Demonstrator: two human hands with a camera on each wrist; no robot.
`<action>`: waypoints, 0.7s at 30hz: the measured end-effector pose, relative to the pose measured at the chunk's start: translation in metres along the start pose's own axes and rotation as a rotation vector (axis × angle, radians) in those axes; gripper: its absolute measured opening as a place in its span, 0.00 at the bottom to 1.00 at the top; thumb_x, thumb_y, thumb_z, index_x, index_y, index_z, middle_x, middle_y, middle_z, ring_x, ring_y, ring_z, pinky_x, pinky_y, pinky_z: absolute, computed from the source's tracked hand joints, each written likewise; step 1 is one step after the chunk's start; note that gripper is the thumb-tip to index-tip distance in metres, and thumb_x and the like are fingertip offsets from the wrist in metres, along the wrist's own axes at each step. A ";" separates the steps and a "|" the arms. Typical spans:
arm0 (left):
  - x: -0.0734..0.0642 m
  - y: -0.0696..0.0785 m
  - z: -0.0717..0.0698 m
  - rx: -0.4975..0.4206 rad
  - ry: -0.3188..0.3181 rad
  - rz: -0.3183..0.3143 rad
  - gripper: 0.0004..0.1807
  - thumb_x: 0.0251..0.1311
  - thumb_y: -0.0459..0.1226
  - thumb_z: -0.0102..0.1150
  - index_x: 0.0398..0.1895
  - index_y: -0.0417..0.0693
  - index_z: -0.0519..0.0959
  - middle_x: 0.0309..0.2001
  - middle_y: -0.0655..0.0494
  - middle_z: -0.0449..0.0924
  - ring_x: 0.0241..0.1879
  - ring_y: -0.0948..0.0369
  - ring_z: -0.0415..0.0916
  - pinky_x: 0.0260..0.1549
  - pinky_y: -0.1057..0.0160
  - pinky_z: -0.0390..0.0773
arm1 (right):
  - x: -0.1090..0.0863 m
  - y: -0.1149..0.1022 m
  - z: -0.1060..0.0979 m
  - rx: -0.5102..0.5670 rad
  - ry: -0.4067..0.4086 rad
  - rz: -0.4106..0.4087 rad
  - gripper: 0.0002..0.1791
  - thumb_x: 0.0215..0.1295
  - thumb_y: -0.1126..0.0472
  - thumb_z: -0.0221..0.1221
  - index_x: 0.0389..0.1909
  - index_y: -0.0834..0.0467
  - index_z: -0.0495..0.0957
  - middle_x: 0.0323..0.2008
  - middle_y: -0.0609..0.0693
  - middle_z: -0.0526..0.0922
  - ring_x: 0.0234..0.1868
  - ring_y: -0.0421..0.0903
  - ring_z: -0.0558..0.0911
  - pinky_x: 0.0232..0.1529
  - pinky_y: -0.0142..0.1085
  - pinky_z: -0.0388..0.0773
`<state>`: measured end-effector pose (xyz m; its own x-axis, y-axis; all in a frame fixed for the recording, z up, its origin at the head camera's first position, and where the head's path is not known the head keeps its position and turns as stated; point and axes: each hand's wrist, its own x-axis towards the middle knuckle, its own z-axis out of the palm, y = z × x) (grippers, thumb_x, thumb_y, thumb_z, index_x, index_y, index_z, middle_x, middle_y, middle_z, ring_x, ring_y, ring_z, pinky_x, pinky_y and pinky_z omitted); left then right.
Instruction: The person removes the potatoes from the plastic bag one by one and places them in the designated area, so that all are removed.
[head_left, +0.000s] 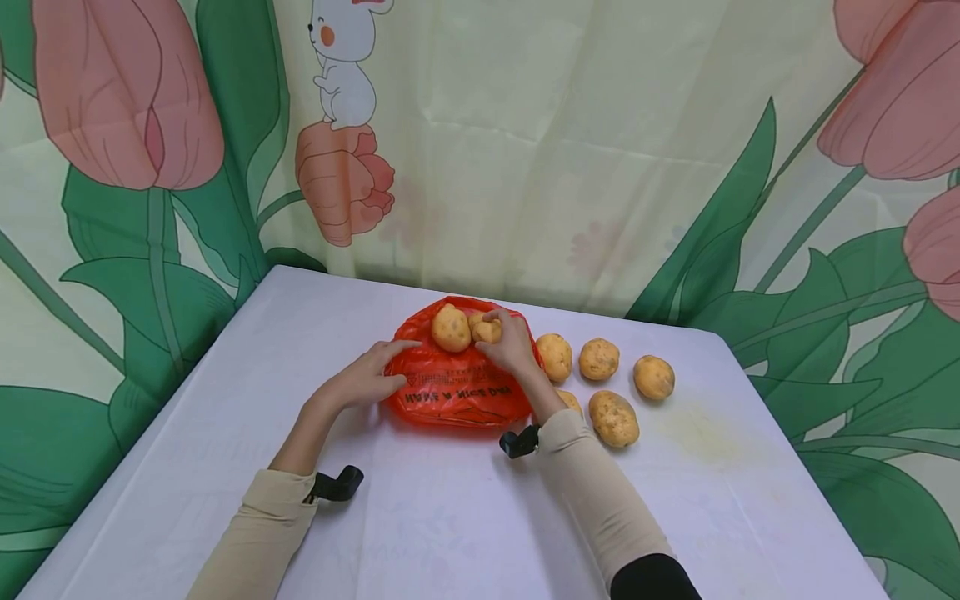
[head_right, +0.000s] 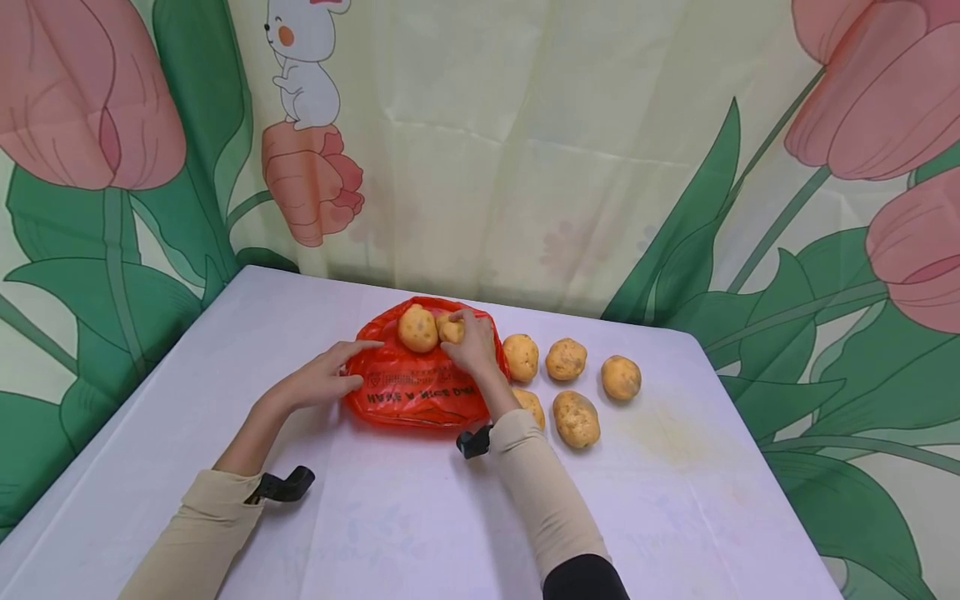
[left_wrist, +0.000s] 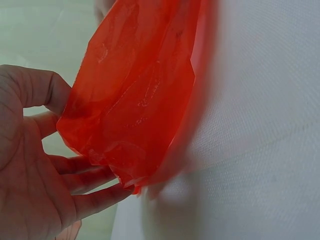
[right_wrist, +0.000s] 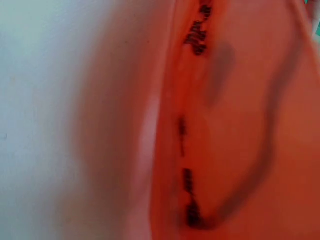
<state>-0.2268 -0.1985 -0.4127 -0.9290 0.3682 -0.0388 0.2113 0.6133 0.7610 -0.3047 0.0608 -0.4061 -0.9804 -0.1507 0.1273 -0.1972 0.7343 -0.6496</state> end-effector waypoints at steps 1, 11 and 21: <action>0.000 0.000 0.000 -0.002 0.000 0.000 0.36 0.63 0.34 0.50 0.77 0.46 0.62 0.70 0.32 0.62 0.68 0.41 0.62 0.67 0.33 0.64 | 0.000 0.000 0.001 0.008 0.000 0.008 0.24 0.64 0.64 0.67 0.59 0.59 0.74 0.63 0.64 0.71 0.67 0.59 0.68 0.69 0.53 0.67; -0.002 0.002 -0.001 0.000 -0.001 0.000 0.36 0.63 0.34 0.50 0.77 0.46 0.63 0.69 0.32 0.62 0.67 0.41 0.63 0.66 0.34 0.65 | -0.002 0.002 0.004 0.037 0.036 0.045 0.21 0.66 0.63 0.65 0.58 0.57 0.72 0.62 0.62 0.72 0.61 0.60 0.72 0.66 0.54 0.69; -0.001 0.001 0.000 0.003 -0.003 -0.004 0.35 0.63 0.34 0.50 0.77 0.48 0.63 0.70 0.34 0.62 0.69 0.40 0.62 0.66 0.33 0.65 | -0.006 0.007 0.005 0.068 0.080 0.019 0.20 0.67 0.62 0.63 0.58 0.58 0.71 0.61 0.62 0.74 0.64 0.59 0.72 0.69 0.52 0.68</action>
<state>-0.2252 -0.1983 -0.4122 -0.9289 0.3678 -0.0444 0.2079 0.6168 0.7591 -0.2998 0.0633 -0.4153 -0.9817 -0.0816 0.1721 -0.1803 0.6897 -0.7013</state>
